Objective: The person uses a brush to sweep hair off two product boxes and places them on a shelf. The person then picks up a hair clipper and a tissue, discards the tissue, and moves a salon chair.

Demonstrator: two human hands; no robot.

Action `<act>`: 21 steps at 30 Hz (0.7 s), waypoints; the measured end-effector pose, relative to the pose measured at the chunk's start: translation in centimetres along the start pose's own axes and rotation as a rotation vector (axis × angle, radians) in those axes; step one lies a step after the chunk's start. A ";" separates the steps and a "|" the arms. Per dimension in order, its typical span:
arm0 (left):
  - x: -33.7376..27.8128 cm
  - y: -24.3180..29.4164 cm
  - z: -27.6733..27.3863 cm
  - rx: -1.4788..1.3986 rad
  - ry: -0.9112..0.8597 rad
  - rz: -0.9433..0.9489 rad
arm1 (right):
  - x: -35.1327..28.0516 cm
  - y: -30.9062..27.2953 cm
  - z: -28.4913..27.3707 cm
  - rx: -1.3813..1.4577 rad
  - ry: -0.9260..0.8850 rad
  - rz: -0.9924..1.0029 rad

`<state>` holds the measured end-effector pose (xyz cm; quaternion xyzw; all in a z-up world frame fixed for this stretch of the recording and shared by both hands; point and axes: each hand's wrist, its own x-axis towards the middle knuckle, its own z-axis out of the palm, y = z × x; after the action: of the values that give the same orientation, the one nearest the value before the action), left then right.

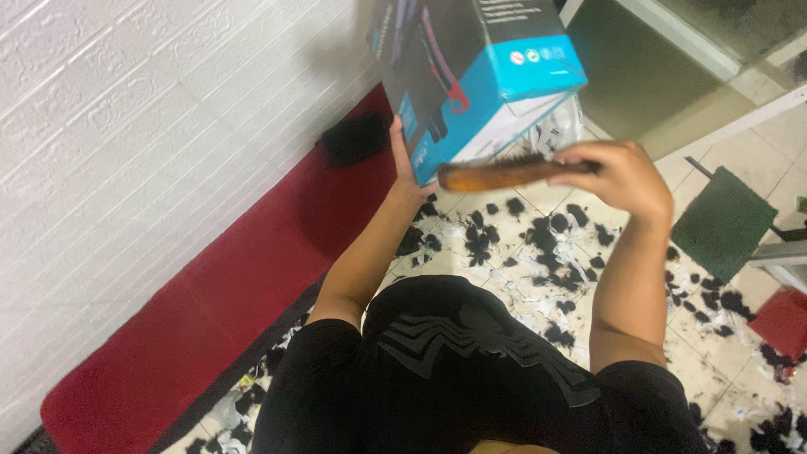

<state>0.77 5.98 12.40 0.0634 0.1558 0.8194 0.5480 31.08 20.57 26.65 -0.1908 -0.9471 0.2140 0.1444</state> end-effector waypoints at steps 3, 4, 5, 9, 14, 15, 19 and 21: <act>0.7 0.4 -0.6 -0.013 -0.076 -0.004 | 1.1 1.8 0.4 0.261 0.206 -0.008; 0.8 0.6 -0.9 -0.011 -0.097 -0.007 | 1.4 2.5 0.5 0.432 0.288 -0.037; 0.8 0.6 -1.2 -0.015 -0.081 -0.040 | 1.7 3.3 0.7 0.604 0.363 -0.072; 0.3 0.0 -2.6 -0.086 -0.117 -0.133 | 4.0 6.0 3.2 1.165 0.529 -0.004; -1.1 -1.7 -3.4 -0.148 -0.225 -0.264 | 10.9 8.6 9.9 1.051 0.470 0.254; -1.6 -2.2 -3.4 -0.190 -0.283 -0.307 | 12.0 8.7 11.8 1.068 0.411 0.356; -3.4 -3.9 -3.0 -0.365 -0.517 -0.460 | 14.9 9.5 19.8 1.349 0.207 0.282; -3.9 -4.0 -2.7 -0.420 -0.578 -0.498 | 15.3 9.8 23.8 1.521 0.103 0.303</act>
<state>5.08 3.26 8.77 0.1380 -0.1637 0.6246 0.7510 12.05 26.89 4.43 -0.1763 -0.4955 0.8134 0.2485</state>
